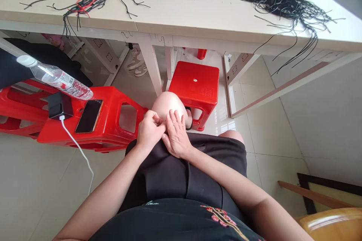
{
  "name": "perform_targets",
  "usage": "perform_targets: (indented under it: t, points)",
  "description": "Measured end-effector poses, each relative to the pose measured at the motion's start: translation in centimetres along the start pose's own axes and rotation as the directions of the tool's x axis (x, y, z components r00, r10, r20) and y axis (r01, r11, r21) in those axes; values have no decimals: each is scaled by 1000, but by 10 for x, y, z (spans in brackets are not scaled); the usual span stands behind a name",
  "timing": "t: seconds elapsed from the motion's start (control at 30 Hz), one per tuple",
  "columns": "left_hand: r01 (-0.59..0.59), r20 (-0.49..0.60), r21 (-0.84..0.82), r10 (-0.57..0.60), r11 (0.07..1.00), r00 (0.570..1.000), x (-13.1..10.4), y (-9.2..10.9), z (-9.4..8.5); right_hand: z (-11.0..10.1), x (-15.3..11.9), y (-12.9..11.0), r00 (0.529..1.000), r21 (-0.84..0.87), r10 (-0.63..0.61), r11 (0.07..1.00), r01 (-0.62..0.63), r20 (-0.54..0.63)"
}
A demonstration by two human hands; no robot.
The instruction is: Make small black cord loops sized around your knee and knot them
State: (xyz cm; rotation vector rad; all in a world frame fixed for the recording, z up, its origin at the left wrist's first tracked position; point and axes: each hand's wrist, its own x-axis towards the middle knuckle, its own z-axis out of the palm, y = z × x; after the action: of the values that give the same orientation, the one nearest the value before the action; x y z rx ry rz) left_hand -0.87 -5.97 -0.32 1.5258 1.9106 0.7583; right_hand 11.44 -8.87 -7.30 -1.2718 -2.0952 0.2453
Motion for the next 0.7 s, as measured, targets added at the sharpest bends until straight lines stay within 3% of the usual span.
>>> perform_targets:
  t: [0.1, 0.2, 0.37, 0.57, 0.7]
  points:
    - [3, -38, 37, -2, 999, 999, 3, 1, -1, 6, 10, -4, 966, -13, 108, 994, -108, 235]
    - [-4, -46, 45, 6, 999, 999, 7, 5, -2, 6, 22, -1, 930, -16, 177, 983, -182, 323]
    - [-16, -82, 16, 18, 1000, 996, 20, 12, 1, 1, 44, 6, 922, -72, 254, 967, -243, 292]
    - [14, -117, 29, -11, 999, 993, 34, 13, -3, -4, 67, 10, 941, -178, 228, 966, -187, 249]
    - [58, -37, -79, -61, 995, 997, 44, 10, -4, -7, 77, 14, 948, -204, 188, 969, -138, 256]
